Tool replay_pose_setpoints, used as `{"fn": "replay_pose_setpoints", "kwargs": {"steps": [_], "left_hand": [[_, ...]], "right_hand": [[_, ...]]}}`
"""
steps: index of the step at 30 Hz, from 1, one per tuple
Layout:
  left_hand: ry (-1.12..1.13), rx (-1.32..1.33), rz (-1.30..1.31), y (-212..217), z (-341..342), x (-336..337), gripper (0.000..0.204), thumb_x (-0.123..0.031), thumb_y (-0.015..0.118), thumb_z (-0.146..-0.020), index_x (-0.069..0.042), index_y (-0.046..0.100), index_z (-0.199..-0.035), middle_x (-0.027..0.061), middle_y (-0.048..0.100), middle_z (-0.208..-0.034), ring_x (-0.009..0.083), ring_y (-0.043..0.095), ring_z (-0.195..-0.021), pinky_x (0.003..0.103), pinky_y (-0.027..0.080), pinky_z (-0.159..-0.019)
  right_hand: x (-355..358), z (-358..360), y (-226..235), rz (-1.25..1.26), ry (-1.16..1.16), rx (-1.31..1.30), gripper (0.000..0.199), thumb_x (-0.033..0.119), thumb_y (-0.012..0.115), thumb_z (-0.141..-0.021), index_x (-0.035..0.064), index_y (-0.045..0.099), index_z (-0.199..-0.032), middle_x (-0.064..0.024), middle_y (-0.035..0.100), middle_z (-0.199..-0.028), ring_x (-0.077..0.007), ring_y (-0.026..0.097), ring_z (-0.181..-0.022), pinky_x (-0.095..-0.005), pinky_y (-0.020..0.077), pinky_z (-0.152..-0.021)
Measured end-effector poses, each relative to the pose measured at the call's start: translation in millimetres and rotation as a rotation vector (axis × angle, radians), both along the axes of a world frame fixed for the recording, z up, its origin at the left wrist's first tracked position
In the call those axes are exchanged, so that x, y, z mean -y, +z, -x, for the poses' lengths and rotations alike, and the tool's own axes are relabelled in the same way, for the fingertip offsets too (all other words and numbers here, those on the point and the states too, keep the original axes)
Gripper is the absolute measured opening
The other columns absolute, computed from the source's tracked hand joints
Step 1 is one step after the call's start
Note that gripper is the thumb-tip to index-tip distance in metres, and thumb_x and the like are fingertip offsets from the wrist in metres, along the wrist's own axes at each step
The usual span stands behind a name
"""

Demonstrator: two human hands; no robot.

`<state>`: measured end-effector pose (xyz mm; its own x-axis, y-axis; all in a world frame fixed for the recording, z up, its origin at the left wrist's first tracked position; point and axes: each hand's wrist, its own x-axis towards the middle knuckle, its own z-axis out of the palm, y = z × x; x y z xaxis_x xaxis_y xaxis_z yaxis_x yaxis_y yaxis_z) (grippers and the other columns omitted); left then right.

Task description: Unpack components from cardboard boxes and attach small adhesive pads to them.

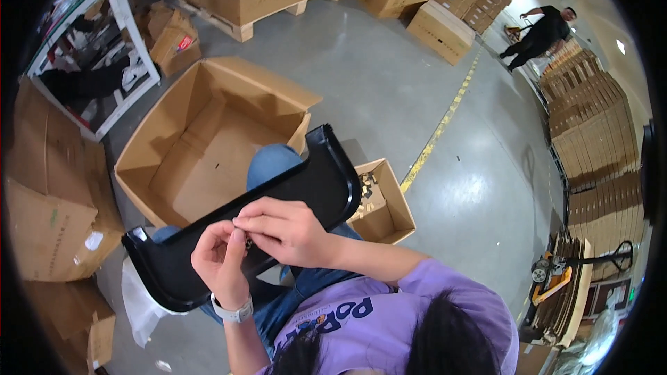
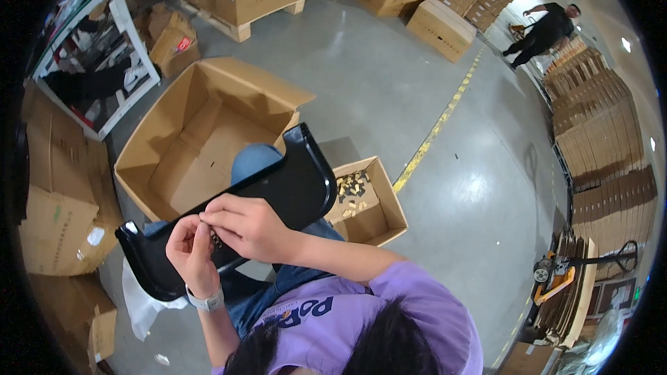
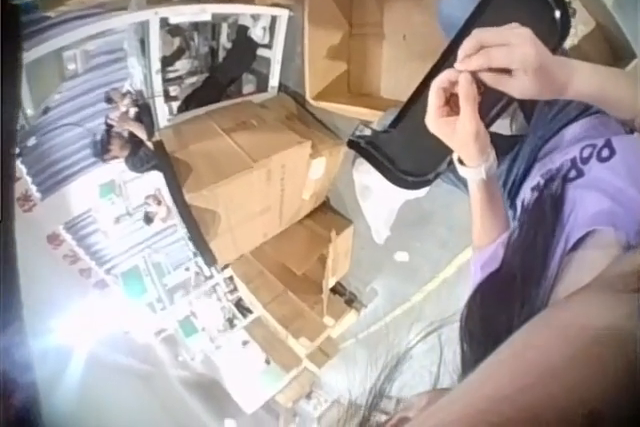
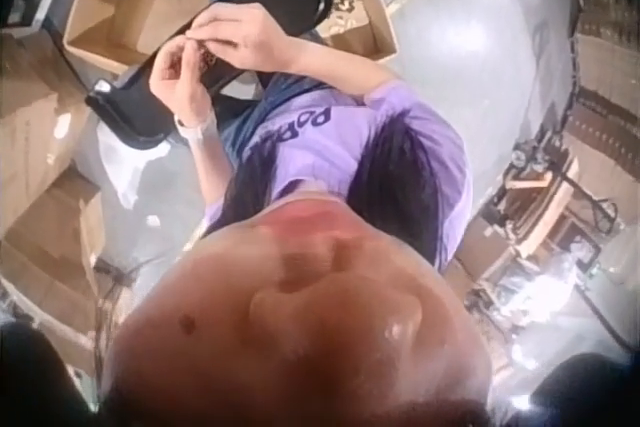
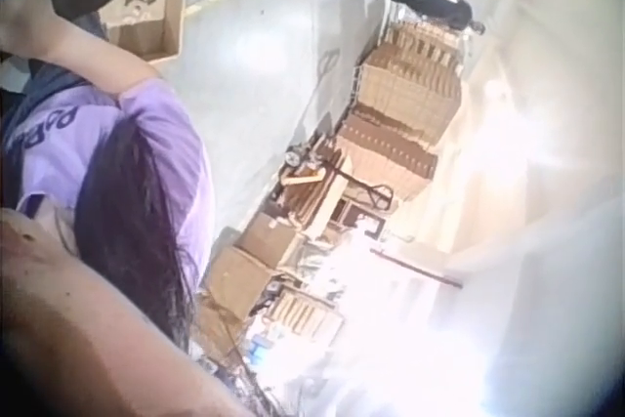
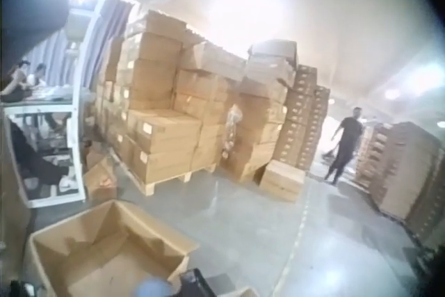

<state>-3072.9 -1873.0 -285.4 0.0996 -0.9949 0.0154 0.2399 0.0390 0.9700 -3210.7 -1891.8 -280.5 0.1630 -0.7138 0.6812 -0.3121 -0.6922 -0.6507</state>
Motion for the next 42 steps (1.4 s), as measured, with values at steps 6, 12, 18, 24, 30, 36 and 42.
{"fn": "replay_pose_setpoints", "kwargs": {"steps": [6,12,18,24,30,36,42], "left_hand": [[-0.095,0.019,0.048,5,6,6,0.008,-0.004,0.063,-0.081,0.002,0.061,-0.086,-0.0015,0.057,-0.071,0.0028,0.049,-0.062,0.015,0.038,-0.054],[-0.122,-0.089,0.031,-3,2,5,0.007,-0.003,0.064,-0.079,0.001,0.062,-0.085,-0.0033,0.057,-0.068,-0.0013,0.045,-0.059,0.013,0.032,-0.049],[-0.133,-0.059,0.001,-9,-3,3,0.009,-0.006,0.066,-0.078,0.0,0.063,-0.083,-0.0032,0.058,-0.067,-0.0011,0.046,-0.058,0.013,0.034,-0.049],[-0.141,-0.127,-0.007,-15,-3,4,0.011,-0.006,0.068,-0.078,0.001,0.064,-0.084,-0.0008,0.06,-0.068,0.0014,0.05,-0.06,0.015,0.04,-0.052],[-0.176,-0.187,0.018,-19,-6,6,0.012,-0.004,0.068,-0.077,0.002,0.064,-0.086,0.0027,0.063,-0.072,0.0044,0.055,-0.063,0.017,0.045,-0.056],[-0.161,-0.16,0.026,-12,-5,5,0.01,-0.004,0.065,-0.08,0.003,0.063,-0.086,0.0027,0.062,-0.071,0.0047,0.056,-0.064,0.017,0.045,-0.056],[-0.089,-0.153,0.028,-13,0,2,0.008,-0.004,0.063,-0.081,0.003,0.061,-0.083,0.0003,0.059,-0.068,0.0036,0.053,-0.061,0.016,0.043,-0.054]], "right_hand": [[1,10,8,-0.158,-0.006,-0.006,0.018,-0.007,0.063,-0.068,0.0014,0.065,-0.084,-0.0106,0.063,-0.083,-0.022,0.063,-0.074,-0.0276,0.05,-0.065],[-3,4,-5,-0.227,0.014,0.057,0.02,-0.01,0.064,-0.069,-0.002,0.065,-0.088,-0.0124,0.063,-0.085,-0.02,0.063,-0.075,-0.0249,0.0501,-0.065],[-5,0,-7,0.012,-0.082,-0.133,0.022,-0.01,0.065,-0.069,-0.0013,0.066,-0.09,-0.0124,0.062,-0.085,-0.0196,0.062,-0.072,-0.024,0.0499,-0.061],[-6,0,-9,-0.061,-0.04,-0.082,0.022,-0.009,0.064,-0.07,-0.0016,0.066,-0.09,-0.0123,0.062,-0.085,-0.0187,0.062,-0.072,-0.024,0.0497,-0.06],[-12,-2,-8,-0.226,-0.013,0.02,0.02,-0.009,0.064,-0.072,-0.0025,0.065,-0.091,-0.012,0.062,-0.085,-0.0184,0.061,-0.073,-0.0242,0.0491,-0.063],[-11,-5,-13,-0.264,-0.024,0.079,0.019,-0.009,0.063,-0.073,-0.0026,0.065,-0.092,-0.0117,0.061,-0.086,-0.017,0.061,-0.072,-0.0234,0.0486,-0.062],[-10,-9,-15,-0.221,-0.028,0.072,0.019,-0.01,0.062,-0.074,-0.0031,0.064,-0.092,-0.0112,0.061,-0.084,-0.0158,0.06,-0.069,-0.023,0.0485,-0.06]]}}
